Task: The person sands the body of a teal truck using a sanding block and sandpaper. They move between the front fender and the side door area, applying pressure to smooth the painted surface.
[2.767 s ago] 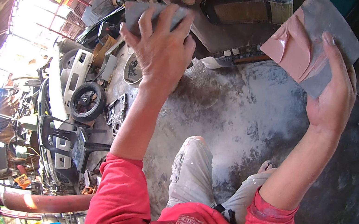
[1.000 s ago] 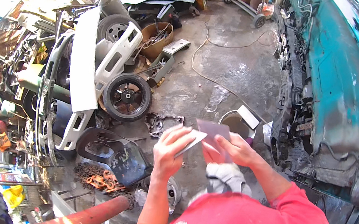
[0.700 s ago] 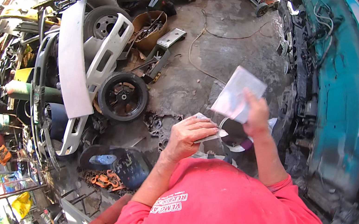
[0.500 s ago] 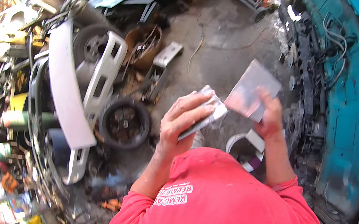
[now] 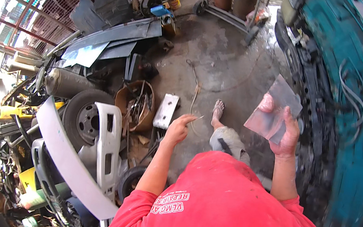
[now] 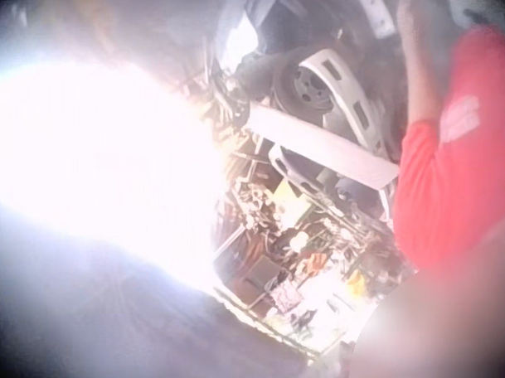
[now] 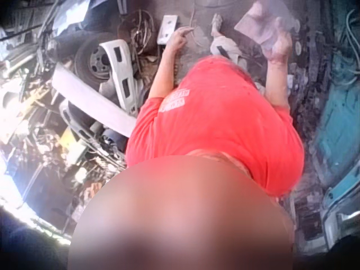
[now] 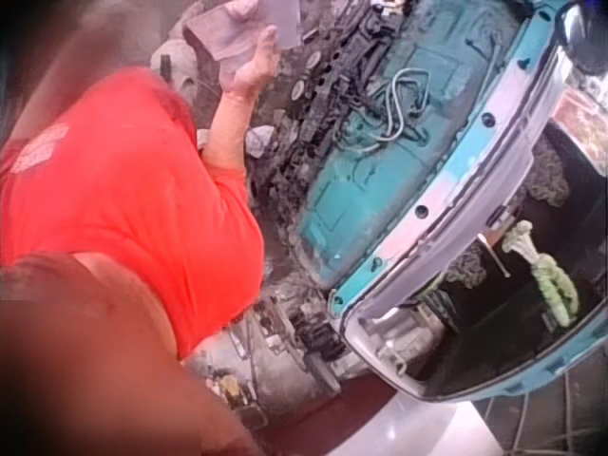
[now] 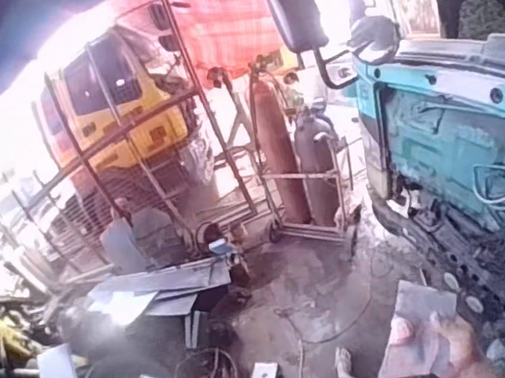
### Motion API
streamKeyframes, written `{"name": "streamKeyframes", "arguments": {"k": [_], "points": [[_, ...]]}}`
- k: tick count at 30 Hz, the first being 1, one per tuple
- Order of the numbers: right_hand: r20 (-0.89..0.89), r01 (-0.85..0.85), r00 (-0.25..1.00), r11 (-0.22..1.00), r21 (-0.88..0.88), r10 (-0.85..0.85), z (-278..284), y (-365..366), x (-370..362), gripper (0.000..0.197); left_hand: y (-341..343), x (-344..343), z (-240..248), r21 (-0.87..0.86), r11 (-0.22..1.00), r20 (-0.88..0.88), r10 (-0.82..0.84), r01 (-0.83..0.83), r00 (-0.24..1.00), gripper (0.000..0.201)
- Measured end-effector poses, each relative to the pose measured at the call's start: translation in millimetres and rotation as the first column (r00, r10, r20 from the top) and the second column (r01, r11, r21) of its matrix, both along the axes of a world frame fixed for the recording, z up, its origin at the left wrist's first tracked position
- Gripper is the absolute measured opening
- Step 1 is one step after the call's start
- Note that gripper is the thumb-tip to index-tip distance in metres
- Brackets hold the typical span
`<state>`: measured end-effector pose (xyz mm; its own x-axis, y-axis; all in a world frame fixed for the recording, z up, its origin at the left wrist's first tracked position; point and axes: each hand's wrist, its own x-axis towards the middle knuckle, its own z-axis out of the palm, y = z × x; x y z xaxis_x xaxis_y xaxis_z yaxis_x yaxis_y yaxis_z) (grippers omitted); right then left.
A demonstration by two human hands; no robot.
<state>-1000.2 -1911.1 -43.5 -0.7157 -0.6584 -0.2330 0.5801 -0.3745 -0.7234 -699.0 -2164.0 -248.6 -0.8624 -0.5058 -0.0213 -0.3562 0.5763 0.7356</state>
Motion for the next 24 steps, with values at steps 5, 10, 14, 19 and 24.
{"name": "streamKeyframes", "arguments": {"k": [5,10,14,19,24], "points": [[-0.016,-0.112,0.994,0.992,-0.053,0.111,-18.0,-183.9,-153.2,0.043,-96.9,48.9,-140.7,0.170,0.826,0.658,0.311,-0.537,0.686,0.041],[-0.059,-0.198,0.979,0.980,-0.035,0.195,6.3,-349.5,-261.6,0.041,-106.4,101.9,-132.0,0.284,0.808,0.728,0.168,-0.516,0.664,0.041],[-0.055,-0.227,0.974,0.963,-0.141,0.222,39.0,-463.9,-325.1,0.048,-154.3,43.7,-95.1,0.400,0.479,0.751,0.317,-0.781,0.579,0.037],[-0.044,-0.212,0.977,0.939,-0.270,0.208,33.8,-607.1,-407.2,0.066,-351.5,-81.1,-129.0,0.311,0.767,0.767,0.146,-0.561,0.625,0.042],[0.005,-0.251,0.960,0.869,-0.426,0.279,13.5,-787.8,-504.2,0.066,-640.0,-251.4,-152.6,0.220,0.622,0.541,0.563,-0.751,0.625,0.041]]}}
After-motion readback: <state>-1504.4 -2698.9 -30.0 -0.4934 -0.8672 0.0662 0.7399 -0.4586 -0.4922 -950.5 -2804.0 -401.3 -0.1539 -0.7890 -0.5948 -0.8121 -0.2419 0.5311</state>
